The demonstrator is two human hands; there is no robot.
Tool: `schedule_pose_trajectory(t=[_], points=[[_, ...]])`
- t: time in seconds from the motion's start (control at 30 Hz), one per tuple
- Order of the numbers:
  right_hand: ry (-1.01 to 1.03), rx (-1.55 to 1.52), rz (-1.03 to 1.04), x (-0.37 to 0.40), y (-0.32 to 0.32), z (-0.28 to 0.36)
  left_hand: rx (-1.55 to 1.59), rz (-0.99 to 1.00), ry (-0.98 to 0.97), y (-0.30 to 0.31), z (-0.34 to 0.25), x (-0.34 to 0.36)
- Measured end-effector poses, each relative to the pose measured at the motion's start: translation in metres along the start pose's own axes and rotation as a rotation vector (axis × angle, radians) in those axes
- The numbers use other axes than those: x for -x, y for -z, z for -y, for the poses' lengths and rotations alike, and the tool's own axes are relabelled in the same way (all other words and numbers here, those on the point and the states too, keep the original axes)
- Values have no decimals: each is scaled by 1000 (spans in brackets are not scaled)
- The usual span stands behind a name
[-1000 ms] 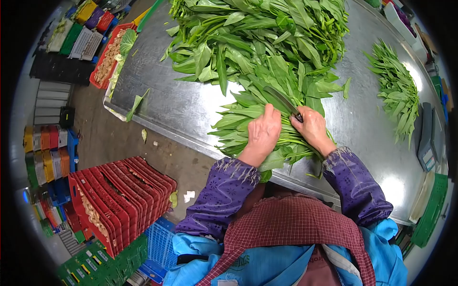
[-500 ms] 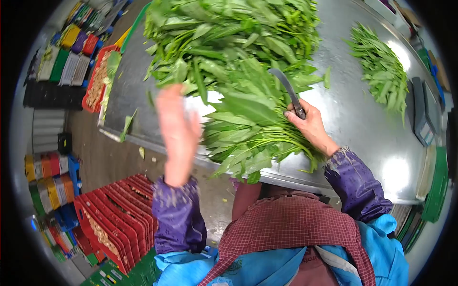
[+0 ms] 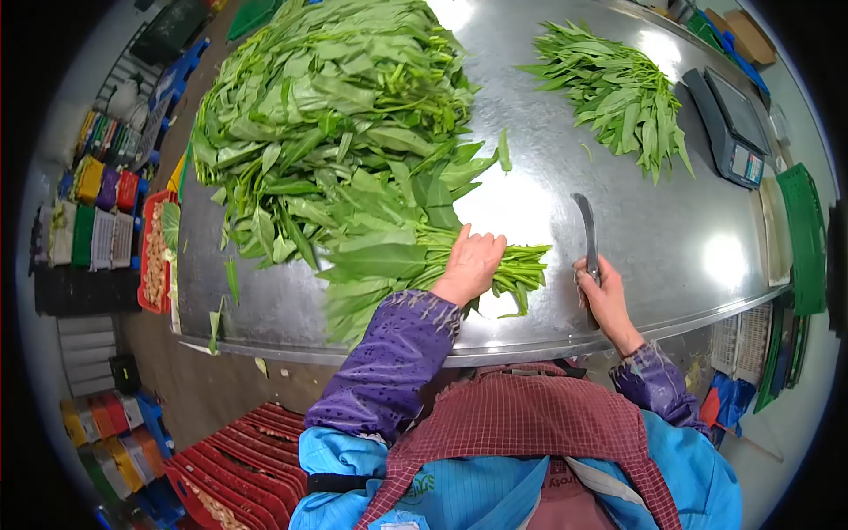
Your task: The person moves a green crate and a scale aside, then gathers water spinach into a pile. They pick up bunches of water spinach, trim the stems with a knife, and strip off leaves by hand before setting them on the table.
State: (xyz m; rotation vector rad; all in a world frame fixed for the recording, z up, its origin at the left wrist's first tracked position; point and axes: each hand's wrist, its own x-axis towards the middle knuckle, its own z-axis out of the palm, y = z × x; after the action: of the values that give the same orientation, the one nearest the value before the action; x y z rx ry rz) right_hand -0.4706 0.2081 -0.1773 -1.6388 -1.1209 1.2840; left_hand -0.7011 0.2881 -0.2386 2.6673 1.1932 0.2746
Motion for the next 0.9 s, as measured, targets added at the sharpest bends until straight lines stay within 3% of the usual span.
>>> schedule_pose_trajectory(t=[0.1, 0.17, 0.23, 0.3, 0.4, 0.43, 0.53, 0.67, 0.73, 0.8, 0.9], points=[[88, -76, -22, 8, 1, 9, 122, 100, 78, 36, -1, -11], [151, -45, -58, 10, 2, 18, 402, 278, 470, 95, -11, -22], [653, 399, -84, 11, -2, 37, 709, 296, 451, 129, 5, -16], [724, 327, 1, 2, -14, 50, 1199, 283, 535, 152, 8, 0], [929, 554, 106, -20, -41, 70, 1493, 195, 652, 146, 12, 25], [939, 545, 109, -25, -50, 76, 1485, 274, 726, 150, 13, 29], [1037, 688, 102, -37, -77, 91, 1481, 225, 869, 173, -11, 37], [1002, 738, 88, -43, -104, 92, 1485, 224, 1011, 158, -12, 50], [753, 931, 164, -77, -87, 29, 1276, 109, 728, 161, -13, 58], [452, 969, 287, -74, -47, 11, 989, -20, 718, 184, -16, 62], [389, 953, 358, -67, -19, 7, 838, -168, 685, 181, 6, 73]])
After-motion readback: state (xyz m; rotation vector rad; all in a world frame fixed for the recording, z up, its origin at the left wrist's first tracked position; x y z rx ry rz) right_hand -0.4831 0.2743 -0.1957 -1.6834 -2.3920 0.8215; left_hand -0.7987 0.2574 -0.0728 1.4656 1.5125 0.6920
